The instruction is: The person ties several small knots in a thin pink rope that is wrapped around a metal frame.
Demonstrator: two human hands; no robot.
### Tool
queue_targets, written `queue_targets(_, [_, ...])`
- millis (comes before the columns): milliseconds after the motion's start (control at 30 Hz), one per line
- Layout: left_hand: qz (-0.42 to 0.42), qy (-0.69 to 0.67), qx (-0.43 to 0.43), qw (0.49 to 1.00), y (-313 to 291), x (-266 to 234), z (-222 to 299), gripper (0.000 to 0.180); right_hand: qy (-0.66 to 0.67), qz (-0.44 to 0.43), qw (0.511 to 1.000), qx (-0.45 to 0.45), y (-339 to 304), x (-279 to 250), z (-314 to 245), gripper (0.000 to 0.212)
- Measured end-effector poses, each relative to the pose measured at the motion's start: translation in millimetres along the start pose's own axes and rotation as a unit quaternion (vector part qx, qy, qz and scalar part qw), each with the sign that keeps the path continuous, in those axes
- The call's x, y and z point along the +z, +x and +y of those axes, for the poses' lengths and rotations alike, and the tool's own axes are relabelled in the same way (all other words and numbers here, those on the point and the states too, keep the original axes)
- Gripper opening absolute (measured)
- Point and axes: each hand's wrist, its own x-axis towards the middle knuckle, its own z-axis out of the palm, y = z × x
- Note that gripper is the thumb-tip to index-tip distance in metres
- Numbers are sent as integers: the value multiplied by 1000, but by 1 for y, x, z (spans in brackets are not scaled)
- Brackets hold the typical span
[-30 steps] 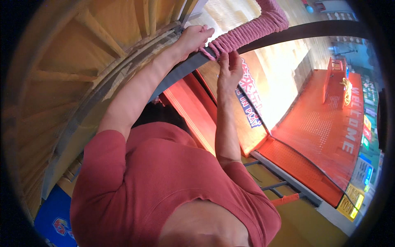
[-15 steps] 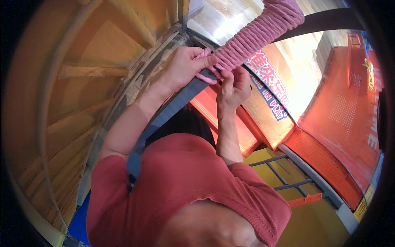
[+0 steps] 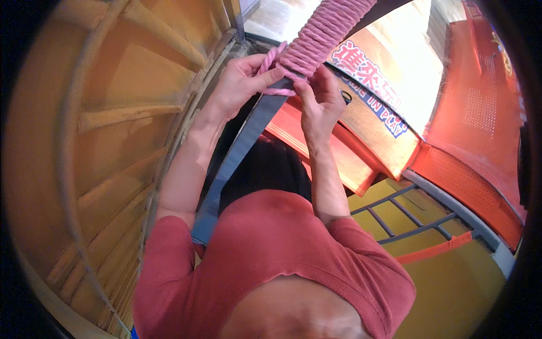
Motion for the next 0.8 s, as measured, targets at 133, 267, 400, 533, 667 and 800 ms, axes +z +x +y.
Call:
queue_targets(133, [14,10,-38,999,-2,-6,0,39,99,42,992,62,-8,11,-1,43])
queue_targets(267, [181,32,37,982,-15,23,-2,30,16,-15,988,155,-26,9,3,34])
queue_targets(400, [205,49,98,973,-14,31,-7,30,33,15,997,62,-24,19,-3,35])
queue_targets(533, [210,86,73,971,-20,35,5,33,10,-12,998,54,-22,22,-9,51])
queue_targets(667, [212,122,92,965,-19,39,8,39,-8,-50,996,78,-23,21,-16,55])
queue_targets(800, [201,111,113,967,-11,38,6,38,-32,-31,998,33,-18,24,-14,55])
